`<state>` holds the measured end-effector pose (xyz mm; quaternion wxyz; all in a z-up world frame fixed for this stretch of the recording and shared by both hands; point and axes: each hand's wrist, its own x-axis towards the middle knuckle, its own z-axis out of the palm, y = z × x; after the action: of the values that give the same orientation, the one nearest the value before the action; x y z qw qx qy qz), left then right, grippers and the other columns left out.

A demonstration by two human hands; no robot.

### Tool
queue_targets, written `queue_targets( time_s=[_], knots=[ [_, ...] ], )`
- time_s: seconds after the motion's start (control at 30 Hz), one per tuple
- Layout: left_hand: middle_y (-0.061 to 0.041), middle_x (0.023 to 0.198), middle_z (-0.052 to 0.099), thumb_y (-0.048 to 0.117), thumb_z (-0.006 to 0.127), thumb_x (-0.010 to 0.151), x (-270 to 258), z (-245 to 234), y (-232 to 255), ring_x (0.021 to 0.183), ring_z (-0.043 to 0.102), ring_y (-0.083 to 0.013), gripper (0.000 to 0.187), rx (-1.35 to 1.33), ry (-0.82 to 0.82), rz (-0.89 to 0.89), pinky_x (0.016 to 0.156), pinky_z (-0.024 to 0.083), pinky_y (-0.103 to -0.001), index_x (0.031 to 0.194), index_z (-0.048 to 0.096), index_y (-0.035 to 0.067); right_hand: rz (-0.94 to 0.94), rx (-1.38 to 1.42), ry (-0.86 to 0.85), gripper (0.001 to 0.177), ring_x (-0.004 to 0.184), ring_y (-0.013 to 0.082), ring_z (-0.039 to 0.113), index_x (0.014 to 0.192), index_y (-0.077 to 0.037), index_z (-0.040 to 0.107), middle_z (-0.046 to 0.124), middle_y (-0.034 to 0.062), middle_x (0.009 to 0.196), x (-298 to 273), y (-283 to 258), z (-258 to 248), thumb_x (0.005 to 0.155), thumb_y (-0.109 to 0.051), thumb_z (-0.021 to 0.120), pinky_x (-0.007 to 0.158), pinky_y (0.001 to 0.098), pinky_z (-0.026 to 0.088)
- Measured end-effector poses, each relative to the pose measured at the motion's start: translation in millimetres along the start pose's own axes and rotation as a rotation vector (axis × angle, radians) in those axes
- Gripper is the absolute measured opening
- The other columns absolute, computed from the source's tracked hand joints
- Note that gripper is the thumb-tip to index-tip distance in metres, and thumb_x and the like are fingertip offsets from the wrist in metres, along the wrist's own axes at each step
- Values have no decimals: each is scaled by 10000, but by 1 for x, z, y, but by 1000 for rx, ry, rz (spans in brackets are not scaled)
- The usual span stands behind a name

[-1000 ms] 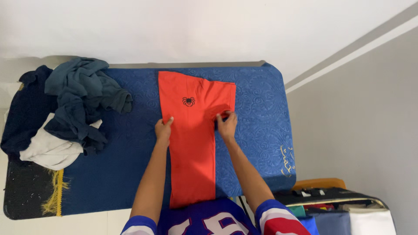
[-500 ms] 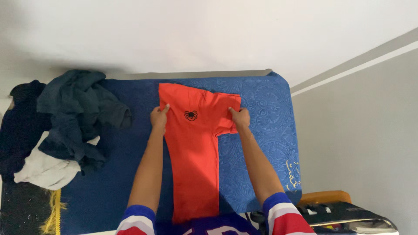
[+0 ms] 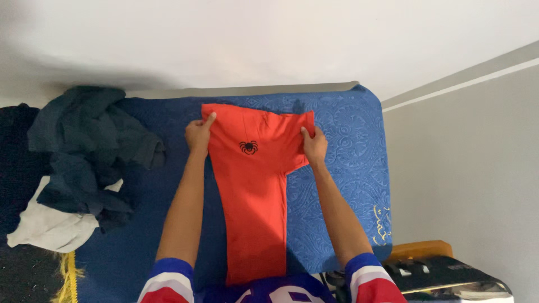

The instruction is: The person folds a red shirt on a blue surface by folding the sleeves and the body of the shirt, then places the folded shirt into a suitcase alongside other clothes.

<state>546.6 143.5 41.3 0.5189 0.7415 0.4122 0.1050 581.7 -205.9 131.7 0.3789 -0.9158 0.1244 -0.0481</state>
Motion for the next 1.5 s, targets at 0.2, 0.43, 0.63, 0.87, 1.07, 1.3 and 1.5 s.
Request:
queue_targets(
  time_s=[0.2, 0.43, 0.63, 0.87, 1.07, 1.3, 1.5],
  knots=[
    [-90, 865, 732, 321, 819, 874, 22, 7, 10, 735, 585, -171, 301, -174, -150, 119, 694, 481, -399, 936, 764, 31, 12, 84, -21, 389, 903, 385, 731, 1084, -23, 731, 750, 209, 967, 22, 16, 3, 873, -349, 756, 797, 465, 546],
    [-109, 881, 724, 338, 919, 812, 16, 6, 24, 768, 644, -182, 421, 93, 41, 143, 711, 508, -361, 979, 727, 3, 19, 10, -13, 591, 1078, 380, 693, 1207, -30, 662, 724, 197, 1158, 39, 32, 21, 807, -428, 836, 913, 453, 538],
    [-61, 947, 783, 245, 869, 789, 25, -2, 35, 816, 706, -152, 325, -84, -228, 188, 752, 545, -328, 1021, 762, 44, -204, -356, -224, 630, 1112, 389, 585, 1229, -204, 625, 615, 156, 1135, 52, -3, 5, 704, -423, 895, 901, 540, 474],
    [-114, 890, 753, 244, 851, 863, 34, 5, 26, 806, 708, -271, 246, 55, -51, 383, 750, 535, -366, 1007, 765, 64, -258, -371, -171, 226, 1110, 360, 591, 1028, -224, 687, 623, 103, 1098, 70, 34, 31, 912, -413, 729, 880, 564, 461],
    [-170, 1061, 673, 265, 826, 885, 1, -7, 58, 1005, 639, -367, 389, 145, 84, 551, 869, 505, -450, 1118, 642, 15, -220, -235, 35, 633, 1164, 434, 559, 1269, -104, 578, 607, 215, 1247, 60, 55, 37, 829, -478, 839, 950, 515, 479],
    [-93, 1500, 503, 483, 612, 994, -103, 18, 55, 1440, 434, -341, 544, 692, -312, 1221, 1213, 303, -557, 1397, 566, 121, 122, -47, -29, 878, 1102, 398, 664, 1376, -4, 481, 675, 230, 1209, 12, 51, 10, 759, -474, 892, 924, 454, 526],
    [-79, 1634, 359, 554, 567, 958, -129, 28, 40, 1512, 248, -342, 691, 725, -333, 1192, 1215, 171, -615, 1548, 460, 210, 92, 167, -180, 549, 1001, 366, 754, 1160, 32, 661, 760, 216, 1101, -20, 49, 0, 778, -322, 836, 859, 419, 578]
  ],
)
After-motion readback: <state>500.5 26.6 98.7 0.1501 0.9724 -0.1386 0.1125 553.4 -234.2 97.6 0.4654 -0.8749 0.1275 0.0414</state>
